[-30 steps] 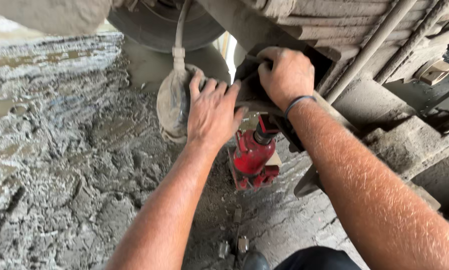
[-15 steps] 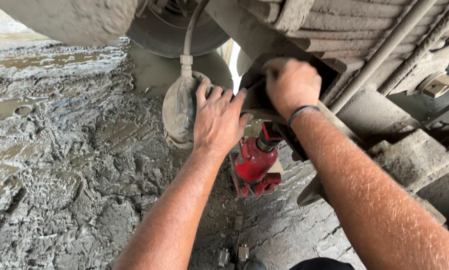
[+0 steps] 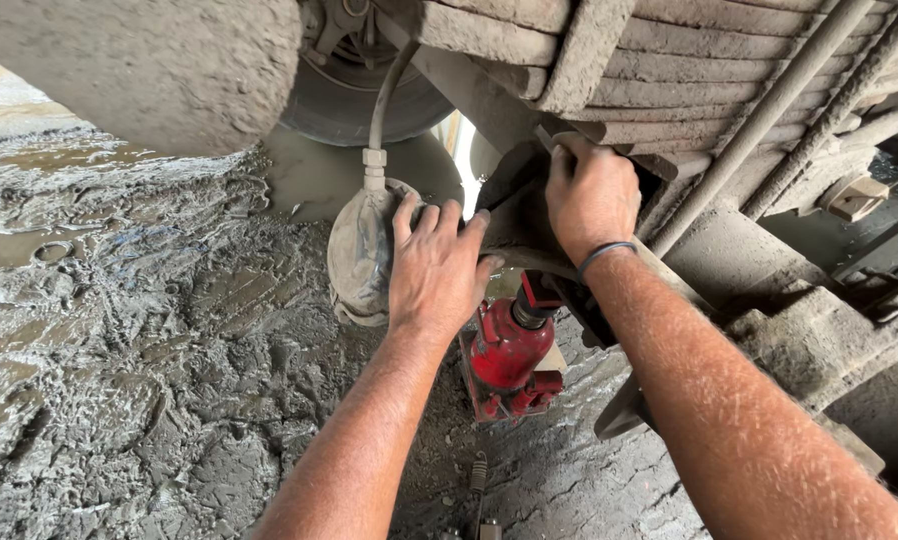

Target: The person works on a heavy vehicle brake chamber assembly using a metal tool to manipulate a securing clamp and adjusting components on the underside of the vehicle chassis while a red jack is positioned nearby.

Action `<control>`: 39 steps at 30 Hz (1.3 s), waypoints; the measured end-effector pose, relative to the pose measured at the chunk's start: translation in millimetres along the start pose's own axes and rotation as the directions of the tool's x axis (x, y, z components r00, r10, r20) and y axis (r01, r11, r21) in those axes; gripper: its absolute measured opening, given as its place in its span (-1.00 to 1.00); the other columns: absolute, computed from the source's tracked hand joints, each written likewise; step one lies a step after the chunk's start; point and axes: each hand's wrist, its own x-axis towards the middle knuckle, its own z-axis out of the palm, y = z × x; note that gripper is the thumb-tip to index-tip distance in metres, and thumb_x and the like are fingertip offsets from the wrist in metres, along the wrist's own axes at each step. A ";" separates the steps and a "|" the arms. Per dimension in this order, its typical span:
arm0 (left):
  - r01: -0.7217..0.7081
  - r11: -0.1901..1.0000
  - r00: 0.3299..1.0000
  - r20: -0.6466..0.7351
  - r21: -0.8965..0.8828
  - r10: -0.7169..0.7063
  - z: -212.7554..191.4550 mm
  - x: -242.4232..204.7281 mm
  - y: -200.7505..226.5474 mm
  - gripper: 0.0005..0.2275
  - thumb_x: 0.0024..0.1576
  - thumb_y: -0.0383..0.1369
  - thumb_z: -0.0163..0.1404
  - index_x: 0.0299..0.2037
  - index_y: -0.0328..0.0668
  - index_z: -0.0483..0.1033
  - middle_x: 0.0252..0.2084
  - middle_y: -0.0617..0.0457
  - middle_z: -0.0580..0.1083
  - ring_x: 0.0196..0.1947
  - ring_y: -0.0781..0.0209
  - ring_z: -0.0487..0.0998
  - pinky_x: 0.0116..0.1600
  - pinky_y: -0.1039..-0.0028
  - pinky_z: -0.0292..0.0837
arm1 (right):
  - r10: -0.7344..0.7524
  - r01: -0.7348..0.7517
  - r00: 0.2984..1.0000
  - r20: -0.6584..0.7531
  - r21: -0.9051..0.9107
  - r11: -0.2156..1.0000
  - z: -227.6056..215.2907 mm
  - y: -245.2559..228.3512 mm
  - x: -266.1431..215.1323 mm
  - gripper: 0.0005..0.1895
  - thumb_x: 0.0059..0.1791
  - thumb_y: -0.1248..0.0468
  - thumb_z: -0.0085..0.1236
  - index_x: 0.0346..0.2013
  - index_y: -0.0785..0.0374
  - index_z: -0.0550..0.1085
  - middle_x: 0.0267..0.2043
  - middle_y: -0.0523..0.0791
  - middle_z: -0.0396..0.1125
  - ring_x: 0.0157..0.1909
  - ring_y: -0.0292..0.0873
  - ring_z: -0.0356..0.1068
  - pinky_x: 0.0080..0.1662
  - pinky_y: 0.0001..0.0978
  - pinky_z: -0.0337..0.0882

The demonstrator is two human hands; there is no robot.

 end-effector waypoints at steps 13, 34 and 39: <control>0.008 1.000 1.000 -0.013 -0.001 -0.008 2.8 -0.8 -0.3 -0.51 0.00 -0.09 0.27 0.02 -0.28 0.56 -0.11 -0.03 0.44 0.04 0.08 0.44 0.46 0.03 -0.07 | 0.076 -0.077 0.996 0.037 0.011 0.997 6.1 6.8 4.0 -0.78 0.03 0.13 0.15 -0.09 0.02 0.65 -0.22 0.11 0.49 -0.11 0.22 0.48 -0.03 0.02 0.46; 0.011 1.000 1.000 0.006 0.009 -0.011 1.8 2.5 0.9 -0.51 0.01 -0.08 0.26 0.01 -0.29 0.54 -0.13 -0.03 0.43 0.01 0.10 0.44 0.47 0.01 -0.07 | 0.221 -0.194 0.963 0.155 -0.171 0.966 33.5 37.5 23.9 -0.70 0.07 0.01 -0.01 -0.05 -0.08 0.62 -0.15 0.10 0.50 -0.06 0.23 0.49 0.01 0.05 0.47; 0.010 1.000 1.000 0.008 0.016 -0.010 2.4 0.5 1.3 -0.51 0.00 -0.08 0.26 0.01 -0.28 0.55 -0.13 -0.02 0.43 0.02 0.10 0.44 0.47 0.02 -0.07 | 0.221 -0.203 0.959 0.177 -0.113 0.973 29.8 37.4 23.0 -0.70 0.05 0.00 0.01 -0.03 -0.07 0.61 -0.15 0.09 0.50 -0.07 0.22 0.48 0.01 0.04 0.47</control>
